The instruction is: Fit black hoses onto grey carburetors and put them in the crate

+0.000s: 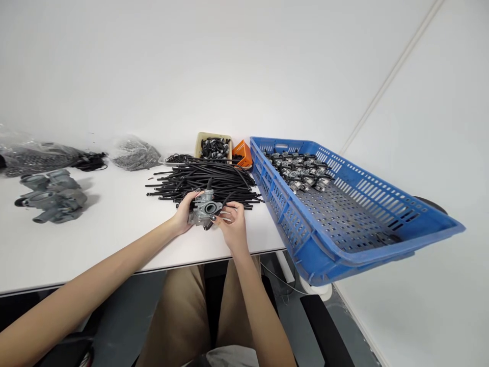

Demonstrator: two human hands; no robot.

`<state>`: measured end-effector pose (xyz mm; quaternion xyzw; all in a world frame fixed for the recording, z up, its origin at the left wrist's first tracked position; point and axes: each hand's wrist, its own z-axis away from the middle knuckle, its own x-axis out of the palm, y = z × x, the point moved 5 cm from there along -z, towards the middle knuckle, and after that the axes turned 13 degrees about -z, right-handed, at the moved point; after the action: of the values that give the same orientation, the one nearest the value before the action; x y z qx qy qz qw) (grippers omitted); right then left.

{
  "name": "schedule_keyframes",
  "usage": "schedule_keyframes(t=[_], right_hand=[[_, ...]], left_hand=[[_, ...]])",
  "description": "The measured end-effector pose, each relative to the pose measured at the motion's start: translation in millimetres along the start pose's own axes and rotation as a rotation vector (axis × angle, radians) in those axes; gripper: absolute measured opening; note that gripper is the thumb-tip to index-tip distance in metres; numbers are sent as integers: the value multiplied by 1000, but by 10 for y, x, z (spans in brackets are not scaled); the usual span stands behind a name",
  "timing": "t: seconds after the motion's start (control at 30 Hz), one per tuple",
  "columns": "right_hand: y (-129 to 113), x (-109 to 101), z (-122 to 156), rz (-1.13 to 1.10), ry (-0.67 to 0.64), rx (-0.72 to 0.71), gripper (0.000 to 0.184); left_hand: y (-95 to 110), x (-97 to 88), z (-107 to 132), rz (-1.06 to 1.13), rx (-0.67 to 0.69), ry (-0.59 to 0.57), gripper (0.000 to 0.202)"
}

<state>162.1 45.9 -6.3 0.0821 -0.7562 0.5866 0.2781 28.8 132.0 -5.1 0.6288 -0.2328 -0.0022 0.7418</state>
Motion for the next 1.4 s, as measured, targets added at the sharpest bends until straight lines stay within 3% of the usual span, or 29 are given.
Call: schedule_keyframes(t=[0.27, 0.53, 0.67, 0.87, 1.03, 1.4], right_hand=[[-6, 4, -19, 79, -28, -16, 53], [-39, 0, 10, 142, -104, -155, 48], [-61, 66, 25, 59, -196, -161, 48], [-73, 144, 61, 8, -327, -172, 57], [-64, 140, 67, 54, -367, -158, 76], [-39, 152, 73, 41, -470, -115, 79]], left_hand=[[25, 12, 15, -2, -26, -66, 37], [105, 119, 140, 26, -84, -146, 36], [100, 150, 182, 32, -122, -182, 37], [27, 125, 195, 34, -223, -211, 37], [-23, 94, 191, 26, -295, -222, 35], [-32, 135, 200, 28, -305, -330, 44]])
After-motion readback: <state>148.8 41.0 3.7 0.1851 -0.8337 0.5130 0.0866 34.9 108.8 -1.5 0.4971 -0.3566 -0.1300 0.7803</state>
